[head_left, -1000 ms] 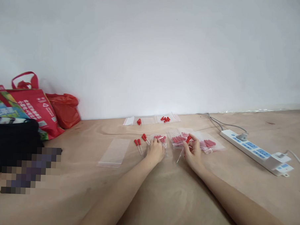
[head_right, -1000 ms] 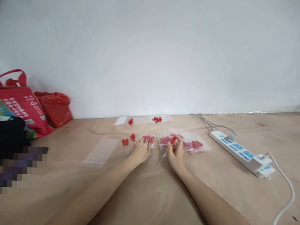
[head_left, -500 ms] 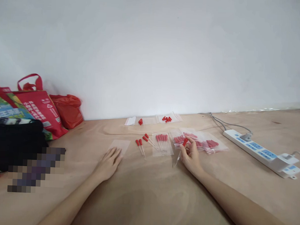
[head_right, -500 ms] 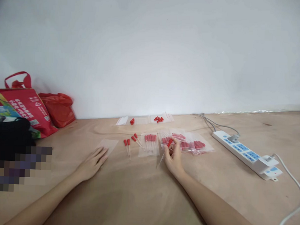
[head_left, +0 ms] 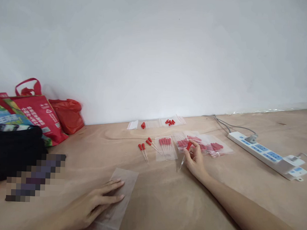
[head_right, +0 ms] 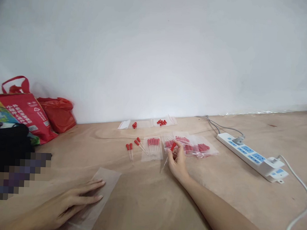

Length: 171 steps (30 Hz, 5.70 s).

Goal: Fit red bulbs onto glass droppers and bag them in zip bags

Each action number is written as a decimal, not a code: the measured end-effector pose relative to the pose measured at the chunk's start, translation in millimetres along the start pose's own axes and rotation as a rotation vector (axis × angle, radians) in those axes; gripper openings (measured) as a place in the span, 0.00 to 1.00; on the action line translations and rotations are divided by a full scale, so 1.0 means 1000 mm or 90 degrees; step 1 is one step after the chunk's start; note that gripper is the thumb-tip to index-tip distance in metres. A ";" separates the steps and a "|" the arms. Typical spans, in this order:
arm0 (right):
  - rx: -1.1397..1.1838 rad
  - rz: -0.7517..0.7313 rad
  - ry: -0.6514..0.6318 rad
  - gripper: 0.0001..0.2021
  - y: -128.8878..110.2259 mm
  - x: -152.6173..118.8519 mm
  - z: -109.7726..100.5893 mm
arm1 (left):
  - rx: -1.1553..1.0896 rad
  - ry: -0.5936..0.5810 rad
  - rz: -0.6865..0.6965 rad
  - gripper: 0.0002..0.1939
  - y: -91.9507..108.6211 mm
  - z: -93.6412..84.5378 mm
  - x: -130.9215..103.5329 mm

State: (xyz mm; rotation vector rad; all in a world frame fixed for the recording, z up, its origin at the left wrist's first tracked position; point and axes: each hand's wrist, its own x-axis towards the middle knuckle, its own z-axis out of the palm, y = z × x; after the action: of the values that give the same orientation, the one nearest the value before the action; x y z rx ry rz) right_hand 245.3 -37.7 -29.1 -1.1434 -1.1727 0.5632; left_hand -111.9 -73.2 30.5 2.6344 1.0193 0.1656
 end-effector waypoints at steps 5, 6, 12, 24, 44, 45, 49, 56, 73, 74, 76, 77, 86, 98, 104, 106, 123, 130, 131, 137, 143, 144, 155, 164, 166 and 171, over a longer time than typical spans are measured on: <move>0.002 0.010 -0.006 0.21 -0.001 0.001 0.001 | 0.150 0.094 -0.135 0.18 0.035 0.028 0.045; 0.004 0.014 -0.005 0.21 -0.002 0.001 0.001 | 0.168 0.111 -0.177 0.18 0.041 0.032 0.053; 0.051 0.044 -0.022 0.21 -0.007 -0.001 0.001 | 0.071 0.087 0.050 0.17 0.035 0.021 0.056; 0.240 0.195 -0.048 0.22 -0.011 -0.013 0.018 | 0.069 0.021 0.000 0.24 0.055 0.044 0.088; 0.196 0.152 -0.085 0.21 -0.007 -0.017 0.021 | 0.034 0.077 -0.010 0.24 0.057 0.059 0.098; 0.200 0.154 -0.081 0.21 -0.008 -0.017 0.021 | 0.035 0.080 -0.008 0.24 0.057 0.060 0.098; 0.209 0.156 -0.074 0.21 -0.008 -0.016 0.021 | 0.043 0.081 -0.009 0.24 0.056 0.060 0.098; 0.221 0.194 -0.097 0.23 -0.013 -0.020 0.023 | 0.039 0.072 -0.015 0.24 0.059 0.058 0.098; 0.229 0.238 -0.428 0.18 -0.029 -0.036 0.022 | -0.019 0.130 -0.011 0.26 0.060 0.063 0.098; 0.250 0.235 -0.448 0.18 -0.030 -0.037 0.023 | -0.023 0.131 -0.008 0.26 0.061 0.065 0.098; 0.279 0.238 -0.483 0.17 -0.031 -0.037 0.023 | -0.031 0.134 -0.006 0.26 0.062 0.068 0.098; 0.286 0.241 -0.490 0.17 -0.031 -0.038 0.024 | -0.035 0.137 -0.006 0.26 0.062 0.068 0.098; 0.171 0.267 -0.475 0.17 -0.016 -0.024 0.017 | -0.090 0.082 -0.017 0.19 0.047 0.041 0.089; -0.060 -0.007 -0.534 0.12 -0.025 -0.021 0.009 | -0.079 0.110 0.020 0.18 0.045 0.044 0.092; -0.001 0.222 -0.392 0.16 -0.021 -0.024 0.016 | -0.121 0.046 0.017 0.22 0.042 0.033 0.085; 0.004 0.269 -0.372 0.18 -0.022 -0.023 0.016 | -0.123 0.028 0.020 0.23 0.041 0.031 0.083; -0.321 -0.051 -0.369 0.05 -0.033 0.009 0.047 | -0.095 0.042 0.026 0.21 0.042 0.034 0.084; -0.605 -0.042 -0.343 0.12 -0.058 0.026 0.124 | -0.080 0.032 0.032 0.20 0.041 0.036 0.084; -0.609 -0.026 -0.351 0.13 -0.059 0.027 0.132 | -0.082 0.029 0.036 0.20 0.040 0.037 0.085; -0.635 0.021 -0.361 0.12 -0.051 0.033 0.153 | -0.079 0.022 0.048 0.20 0.038 0.039 0.083; -0.633 0.016 -0.332 0.13 -0.039 0.036 0.146 | -0.086 0.043 0.062 0.20 0.034 0.043 0.084; -0.626 0.015 -0.323 0.13 -0.038 0.037 0.144 | -0.086 0.043 0.062 0.20 0.033 0.043 0.084; -0.182 -0.001 -0.069 0.19 -0.015 0.047 0.042 | -0.121 0.039 0.048 0.19 0.030 0.037 0.086; 0.099 0.119 0.015 0.22 0.002 0.000 0.016 | -0.109 0.025 0.030 0.19 0.026 0.036 0.088; 0.135 0.151 -0.001 0.21 0.001 -0.006 0.023 | -0.101 0.025 0.031 0.20 0.027 0.036 0.088; 0.230 0.245 -0.107 0.23 -0.008 -0.018 0.026 | -0.101 0.032 -0.003 0.24 0.031 0.034 0.087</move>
State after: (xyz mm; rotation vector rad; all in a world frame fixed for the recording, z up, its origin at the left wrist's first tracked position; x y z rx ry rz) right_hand 213.6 -45.8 -30.3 -1.0225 -0.9417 1.1364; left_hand -20.2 -44.3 7.7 2.4963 0.9851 0.3003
